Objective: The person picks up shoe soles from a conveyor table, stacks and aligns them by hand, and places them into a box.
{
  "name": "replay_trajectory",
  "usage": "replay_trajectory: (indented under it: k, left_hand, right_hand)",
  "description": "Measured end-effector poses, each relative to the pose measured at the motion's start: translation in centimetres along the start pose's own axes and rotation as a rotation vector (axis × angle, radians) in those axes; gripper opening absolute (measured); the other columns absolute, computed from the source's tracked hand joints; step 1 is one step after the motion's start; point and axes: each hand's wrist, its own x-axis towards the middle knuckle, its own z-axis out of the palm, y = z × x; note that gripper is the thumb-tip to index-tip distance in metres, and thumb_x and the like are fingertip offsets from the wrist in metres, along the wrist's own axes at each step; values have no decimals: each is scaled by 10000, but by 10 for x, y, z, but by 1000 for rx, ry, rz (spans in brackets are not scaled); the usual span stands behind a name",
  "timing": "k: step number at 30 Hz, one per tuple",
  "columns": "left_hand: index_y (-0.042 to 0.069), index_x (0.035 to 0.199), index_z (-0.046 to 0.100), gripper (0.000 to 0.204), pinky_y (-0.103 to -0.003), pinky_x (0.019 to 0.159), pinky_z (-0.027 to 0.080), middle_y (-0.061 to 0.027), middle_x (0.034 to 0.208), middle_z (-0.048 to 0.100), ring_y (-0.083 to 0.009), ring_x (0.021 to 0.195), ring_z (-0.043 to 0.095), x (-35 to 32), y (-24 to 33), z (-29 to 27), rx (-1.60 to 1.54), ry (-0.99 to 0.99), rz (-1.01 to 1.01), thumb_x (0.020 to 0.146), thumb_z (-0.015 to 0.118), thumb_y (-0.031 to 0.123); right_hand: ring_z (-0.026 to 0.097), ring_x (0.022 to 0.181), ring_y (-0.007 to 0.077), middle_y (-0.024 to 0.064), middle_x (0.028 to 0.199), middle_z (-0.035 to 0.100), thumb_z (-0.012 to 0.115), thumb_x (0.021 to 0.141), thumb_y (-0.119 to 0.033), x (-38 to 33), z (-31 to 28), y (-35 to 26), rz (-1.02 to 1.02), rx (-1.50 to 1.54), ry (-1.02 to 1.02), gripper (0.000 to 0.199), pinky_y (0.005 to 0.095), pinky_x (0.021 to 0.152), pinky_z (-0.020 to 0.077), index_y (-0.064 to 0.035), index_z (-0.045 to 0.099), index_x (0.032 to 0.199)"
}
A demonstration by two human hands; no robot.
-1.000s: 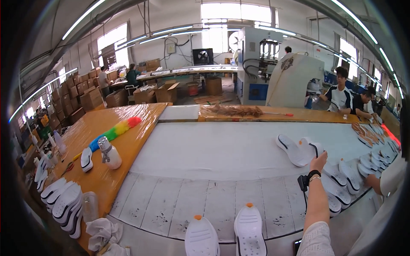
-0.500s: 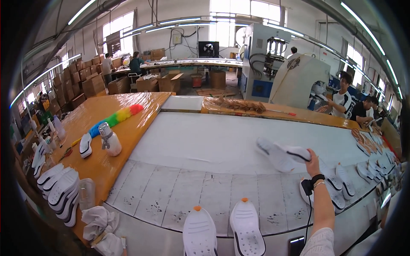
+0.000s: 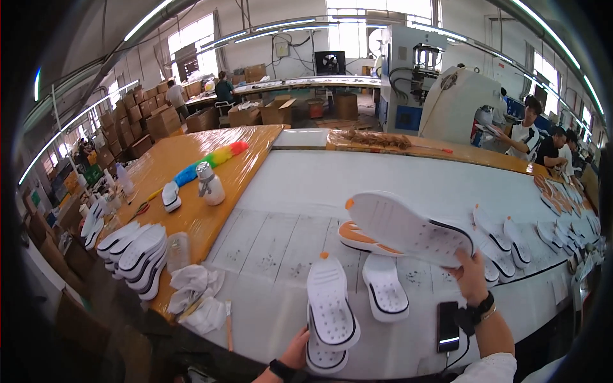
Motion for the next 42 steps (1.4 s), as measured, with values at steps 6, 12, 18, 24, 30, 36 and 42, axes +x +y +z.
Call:
replay_trajectory:
  k: [6,12,18,24,30,36,42]
  left_hand:
    - [30,1303,258,489,-376,917,411,-128,1205,462,-263,1089,484,-30,53,31,-425,262,-183,855,450,69]
    - [-14,1259,338,461,-335,906,406,-134,1191,476,-221,1035,510,-45,32,-48,-8,96,-26,832,480,86]
    - [-32,1224,382,381,-278,881,409,-102,1140,515,-154,1010,508,-69,74,-23,-254,200,-240,864,453,72]
    - [-8,1211,412,526,-340,927,370,-166,1174,481,-290,1086,472,-61,120,-3,1110,227,345,777,618,206]
    - [26,1215,406,705,-530,961,249,-240,1305,295,-411,1208,275,-120,134,-27,1707,841,53,648,693,331]
    - [39,1217,391,777,-531,929,270,-242,1224,325,-393,1140,334,-129,120,-50,1643,753,-177,582,710,353]
    - [25,1202,414,738,-433,919,336,-214,1124,405,-354,1060,413,-133,124,-53,1337,782,-31,602,724,320]
  right_hand:
    - [587,914,164,84,1016,604,530,872,-178,-96,43,13,727,-345,-734,252,313,829,478,3,565,1043]
    - [562,774,97,48,888,613,605,809,-175,8,24,46,124,-873,-407,277,239,691,468,-2,581,1023]
    - [578,686,169,69,840,593,598,782,-231,113,13,148,527,-746,1,311,281,522,460,1,563,987]
    - [501,501,117,22,590,517,504,863,-259,219,-189,255,717,413,-190,166,226,427,417,-94,519,846]
    - [474,467,73,-41,551,476,594,791,-199,163,-5,192,538,262,251,137,207,402,399,-147,505,700]
    - [494,509,74,-34,613,506,548,833,-158,93,47,63,298,114,-26,44,207,477,432,-132,518,814]
    - [543,992,197,115,1036,568,524,859,-132,9,107,18,288,-39,-470,224,343,849,447,-30,507,1058]
